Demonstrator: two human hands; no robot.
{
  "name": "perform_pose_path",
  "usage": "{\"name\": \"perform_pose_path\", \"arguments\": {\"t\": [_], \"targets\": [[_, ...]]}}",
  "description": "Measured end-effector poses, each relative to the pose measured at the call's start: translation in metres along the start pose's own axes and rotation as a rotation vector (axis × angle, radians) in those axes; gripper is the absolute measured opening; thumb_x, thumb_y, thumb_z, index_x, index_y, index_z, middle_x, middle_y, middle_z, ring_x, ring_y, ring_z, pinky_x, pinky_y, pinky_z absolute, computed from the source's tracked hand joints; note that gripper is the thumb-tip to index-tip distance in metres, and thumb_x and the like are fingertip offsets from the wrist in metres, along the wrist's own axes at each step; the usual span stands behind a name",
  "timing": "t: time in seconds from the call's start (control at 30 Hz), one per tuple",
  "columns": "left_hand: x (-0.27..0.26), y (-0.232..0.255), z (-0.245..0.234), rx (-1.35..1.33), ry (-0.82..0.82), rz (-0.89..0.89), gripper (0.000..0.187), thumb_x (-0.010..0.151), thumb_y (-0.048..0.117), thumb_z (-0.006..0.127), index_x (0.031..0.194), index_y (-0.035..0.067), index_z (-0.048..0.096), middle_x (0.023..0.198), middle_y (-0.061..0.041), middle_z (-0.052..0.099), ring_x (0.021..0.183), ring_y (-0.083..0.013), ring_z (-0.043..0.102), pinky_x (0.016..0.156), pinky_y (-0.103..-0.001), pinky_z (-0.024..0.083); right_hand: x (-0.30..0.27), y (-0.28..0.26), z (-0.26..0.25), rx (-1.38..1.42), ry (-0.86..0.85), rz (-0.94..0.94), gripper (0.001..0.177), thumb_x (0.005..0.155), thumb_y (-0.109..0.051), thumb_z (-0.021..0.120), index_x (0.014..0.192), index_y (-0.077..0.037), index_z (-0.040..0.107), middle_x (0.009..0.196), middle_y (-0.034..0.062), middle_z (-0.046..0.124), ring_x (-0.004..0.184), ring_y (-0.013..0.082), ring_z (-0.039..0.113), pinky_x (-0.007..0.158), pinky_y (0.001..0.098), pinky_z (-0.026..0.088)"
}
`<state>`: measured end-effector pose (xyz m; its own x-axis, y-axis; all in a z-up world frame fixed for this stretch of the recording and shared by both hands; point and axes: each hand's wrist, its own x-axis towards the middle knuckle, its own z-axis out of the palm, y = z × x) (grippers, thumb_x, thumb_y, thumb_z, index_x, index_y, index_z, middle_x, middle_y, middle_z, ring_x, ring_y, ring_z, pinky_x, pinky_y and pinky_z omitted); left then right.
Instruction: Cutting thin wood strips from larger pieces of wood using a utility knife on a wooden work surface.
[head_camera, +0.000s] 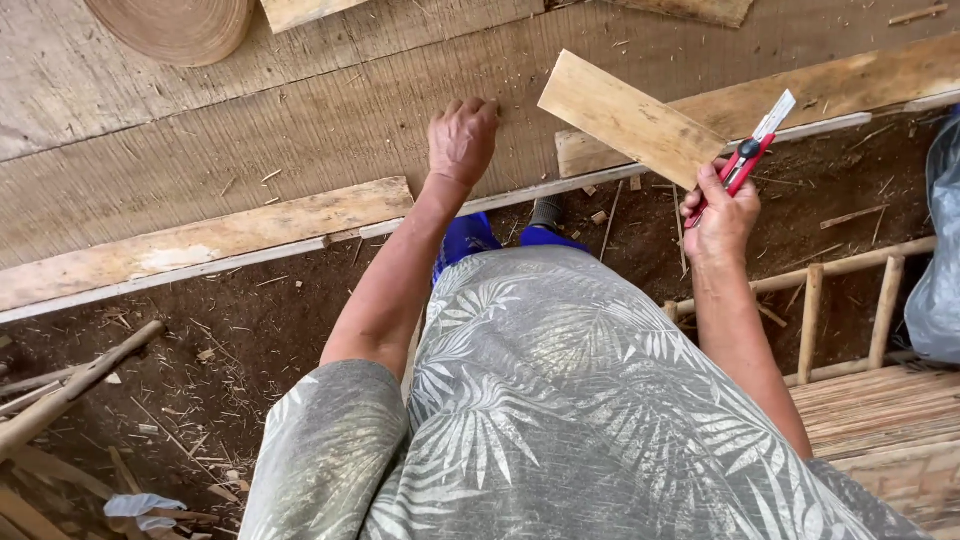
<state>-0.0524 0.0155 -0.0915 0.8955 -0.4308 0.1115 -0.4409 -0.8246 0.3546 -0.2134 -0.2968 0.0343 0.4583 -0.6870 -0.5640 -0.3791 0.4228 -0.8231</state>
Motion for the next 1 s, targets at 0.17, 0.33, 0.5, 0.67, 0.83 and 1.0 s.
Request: {"name": "perform_pose_path", "arguments": {"t": [0.17, 0.33, 0.5, 0.67, 0.83, 1.0], "targets": [[0.016, 0.004, -0.009, -0.084, -0.22, -0.068, 0.017, 0.103, 0.009, 0.058, 0.089, 0.013, 0.069, 0.072, -0.004, 0.07, 0.057, -0.0165, 0.063, 0.045, -0.033, 0.053, 0.002, 0.004, -0.007, 0.009, 0.045, 0.043, 0.018, 0.096, -0.012, 0.079, 0.108, -0.012, 0.067, 0.076, -0.0003, 0.062, 0.051, 0.0076, 0.054, 0.042, 0.0228, 0.044], [0.027, 0.009, -0.007, -0.08, -0.292, -0.189, 0.012, 0.092, -0.001, 0.067, 0.092, 0.011, 0.07, 0.084, -0.007, 0.074, 0.07, -0.0209, 0.068, 0.057, -0.036, 0.06, 0.015, 0.0, -0.006, 0.005, 0.011, -0.011, 0.016, 0.096, -0.009, 0.078, 0.107, -0.012, 0.067, 0.074, -0.0005, 0.061, 0.05, 0.008, 0.053, 0.042, 0.0239, 0.043], [0.015, 0.013, 0.002, -0.082, -0.229, -0.204, 0.025, 0.087, -0.016, 0.059, 0.09, 0.008, 0.064, 0.08, -0.008, 0.07, 0.068, -0.0234, 0.066, 0.057, -0.039, 0.059, 0.019, -0.005, 0.002, -0.005, -0.063, -0.023, 0.015, 0.098, -0.007, 0.075, 0.108, -0.013, 0.066, 0.076, -0.0011, 0.061, 0.05, 0.0077, 0.054, 0.041, 0.0229, 0.043], [-0.002, 0.017, 0.025, 0.027, -0.091, -0.115, 0.025, 0.081, -0.013, 0.052, 0.089, 0.01, 0.06, 0.079, -0.01, 0.07, 0.069, -0.0283, 0.065, 0.056, -0.042, 0.053, 0.023, -0.003, 0.006, -0.054, -0.107, -0.028, 0.015, 0.096, -0.007, 0.077, 0.105, -0.013, 0.067, 0.079, 0.0001, 0.064, 0.049, 0.0075, 0.055, 0.04, 0.0224, 0.045], [-0.001, 0.015, 0.032, 0.011, -0.178, -0.122, 0.026, 0.086, -0.016, 0.054, 0.097, 0.004, 0.065, 0.084, -0.012, 0.071, 0.071, -0.0237, 0.068, 0.067, -0.037, 0.06, 0.031, -0.005, 0.003, -0.056, -0.135, -0.035, 0.016, 0.095, -0.005, 0.077, 0.104, -0.012, 0.066, 0.08, 0.0015, 0.064, 0.049, 0.0088, 0.054, 0.04, 0.0242, 0.045], [-0.004, 0.009, 0.02, -0.054, -0.123, -0.137, 0.026, 0.09, -0.017, 0.053, 0.083, 0.004, 0.064, 0.073, -0.01, 0.068, 0.058, -0.018, 0.063, 0.053, -0.03, 0.061, 0.037, -0.008, 0.0, -0.057, -0.149, -0.038, 0.017, 0.094, -0.007, 0.078, 0.106, -0.012, 0.066, 0.085, 0.0023, 0.066, 0.048, 0.0087, 0.053, 0.039, 0.0235, 0.042]]}}
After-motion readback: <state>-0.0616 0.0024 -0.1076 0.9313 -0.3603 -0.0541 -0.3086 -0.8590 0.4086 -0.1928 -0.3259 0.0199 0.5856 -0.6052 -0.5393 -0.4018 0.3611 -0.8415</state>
